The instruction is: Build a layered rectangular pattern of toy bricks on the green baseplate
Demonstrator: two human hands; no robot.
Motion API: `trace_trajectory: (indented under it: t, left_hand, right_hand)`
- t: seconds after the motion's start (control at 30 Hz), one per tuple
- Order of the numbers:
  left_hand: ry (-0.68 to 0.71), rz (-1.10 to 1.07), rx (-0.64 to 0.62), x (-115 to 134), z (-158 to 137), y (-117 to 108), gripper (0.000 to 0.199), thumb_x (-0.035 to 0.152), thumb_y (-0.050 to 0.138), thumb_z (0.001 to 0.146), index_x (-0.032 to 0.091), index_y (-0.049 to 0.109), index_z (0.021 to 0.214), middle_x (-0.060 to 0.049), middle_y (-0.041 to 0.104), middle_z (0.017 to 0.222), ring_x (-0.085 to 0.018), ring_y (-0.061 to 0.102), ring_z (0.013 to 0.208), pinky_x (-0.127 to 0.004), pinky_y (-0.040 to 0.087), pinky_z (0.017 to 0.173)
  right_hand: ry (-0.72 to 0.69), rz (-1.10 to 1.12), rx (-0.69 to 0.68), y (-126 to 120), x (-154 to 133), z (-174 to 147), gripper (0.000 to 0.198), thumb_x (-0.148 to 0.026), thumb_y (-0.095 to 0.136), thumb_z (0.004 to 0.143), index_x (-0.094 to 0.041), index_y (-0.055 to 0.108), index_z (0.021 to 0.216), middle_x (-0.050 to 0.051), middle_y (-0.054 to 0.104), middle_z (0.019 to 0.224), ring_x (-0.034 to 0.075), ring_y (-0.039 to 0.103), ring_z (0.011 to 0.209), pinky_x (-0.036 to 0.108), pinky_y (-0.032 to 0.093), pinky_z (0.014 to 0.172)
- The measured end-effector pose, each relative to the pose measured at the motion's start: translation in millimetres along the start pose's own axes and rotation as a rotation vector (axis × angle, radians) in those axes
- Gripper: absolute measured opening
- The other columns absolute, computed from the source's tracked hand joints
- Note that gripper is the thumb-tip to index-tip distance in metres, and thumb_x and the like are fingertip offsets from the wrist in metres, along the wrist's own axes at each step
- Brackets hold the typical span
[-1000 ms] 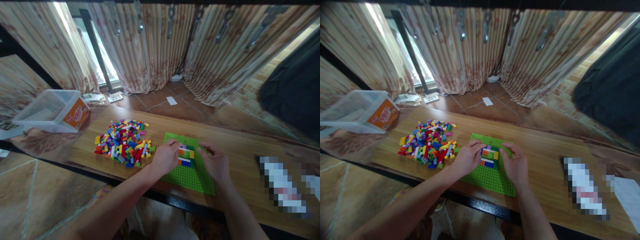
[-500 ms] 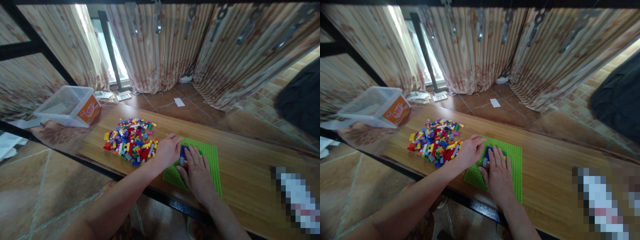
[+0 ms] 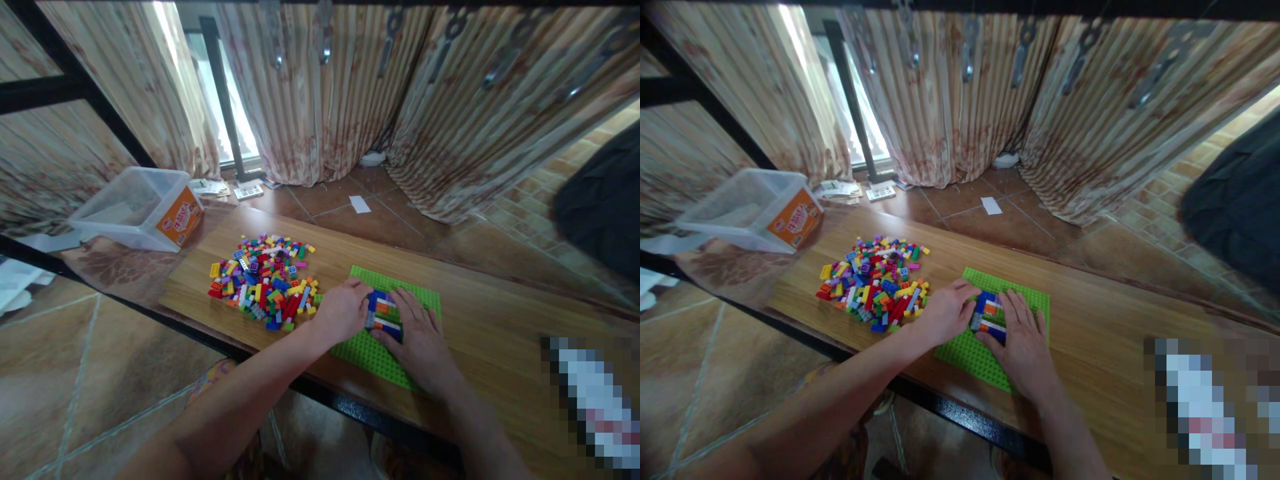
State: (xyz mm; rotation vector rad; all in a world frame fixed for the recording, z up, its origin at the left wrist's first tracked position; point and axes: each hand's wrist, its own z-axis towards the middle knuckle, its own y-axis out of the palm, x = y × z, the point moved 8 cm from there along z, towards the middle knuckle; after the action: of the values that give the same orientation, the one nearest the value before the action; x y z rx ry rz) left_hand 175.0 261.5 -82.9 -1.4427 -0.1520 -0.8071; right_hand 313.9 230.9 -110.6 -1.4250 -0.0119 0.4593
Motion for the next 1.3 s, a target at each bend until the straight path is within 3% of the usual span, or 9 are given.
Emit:
trace_trajectory:
  t: [0.13, 0.3, 0.4, 0.73, 1.0, 1.3]
  left_hand:
    - [0.006, 0.013, -0.015, 0.9, -0.6, 4.3, 0.028, 0.019, 0.042, 0.093, 0.018, 0.064, 0.111, -0.006, 0.065, 0.108, -0.019, 0.065, 0.097, -0.032, 0.054, 0.089]
    - [0.007, 0.021, -0.036, 0.4, -1.0, 5.7, 0.027, 0.019, 0.042, 0.093, 0.018, 0.063, 0.108, -0.006, 0.064, 0.105, -0.019, 0.064, 0.095, -0.032, 0.053, 0.088]
    - [0.019, 0.045, -0.054, 2.1, -2.0, 6.0, 0.026, 0.019, 0.042, 0.092, 0.018, 0.063, 0.107, -0.007, 0.063, 0.104, -0.020, 0.064, 0.095, -0.032, 0.054, 0.086]
    - [0.041, 0.136, -0.085, 9.6, -4.3, 9.1, 0.025, 0.020, 0.041, 0.092, 0.015, 0.060, 0.108, -0.009, 0.063, 0.104, -0.022, 0.063, 0.089, -0.035, 0.055, 0.080]
    - [0.052, 0.158, -0.082, 10.6, -5.2, 10.4, 0.025, 0.020, 0.040, 0.093, 0.015, 0.058, 0.110, -0.008, 0.062, 0.103, -0.022, 0.063, 0.090, -0.035, 0.056, 0.079]
    - [0.038, 0.161, -0.120, 10.4, -4.5, 9.8, 0.023, 0.019, 0.044, 0.091, 0.015, 0.056, 0.109, -0.009, 0.060, 0.106, -0.022, 0.063, 0.091, -0.037, 0.056, 0.080]
  right_hand:
    - [-0.012, 0.047, 0.018, -10.6, 17.9, 2.4, 0.077, -0.060, 0.057, 0.083, -0.021, 0.038, 0.146, 0.016, 0.043, 0.150, 0.034, 0.039, 0.139, 0.059, 0.031, 0.111]
    - [-0.059, 0.115, 0.123, -28.2, 17.6, 2.2, 0.044, -0.057, 0.052, 0.089, -0.026, 0.066, 0.117, 0.012, 0.050, 0.143, 0.031, 0.047, 0.132, 0.056, 0.039, 0.106]
    - [-0.089, 0.161, 0.157, -29.8, 11.5, 1.4, 0.037, -0.054, 0.051, 0.090, -0.027, 0.072, 0.106, 0.011, 0.053, 0.138, 0.030, 0.051, 0.127, 0.054, 0.042, 0.104]
    - [-0.047, 0.166, 0.152, -14.7, 5.9, 6.2, 0.038, -0.054, 0.052, 0.089, -0.022, 0.068, 0.103, 0.014, 0.060, 0.128, 0.031, 0.055, 0.119, 0.054, 0.044, 0.099]
    - [-0.067, 0.024, 0.146, -3.8, -21.0, 5.4, 0.051, -0.047, 0.043, 0.095, -0.016, 0.048, 0.136, 0.018, 0.054, 0.138, 0.034, 0.046, 0.131, 0.059, 0.036, 0.105]
    - [-0.060, 0.019, 0.144, 3.3, -24.7, 3.2, 0.051, -0.044, 0.039, 0.097, -0.016, 0.046, 0.139, 0.019, 0.048, 0.143, 0.034, 0.040, 0.136, 0.059, 0.038, 0.106]
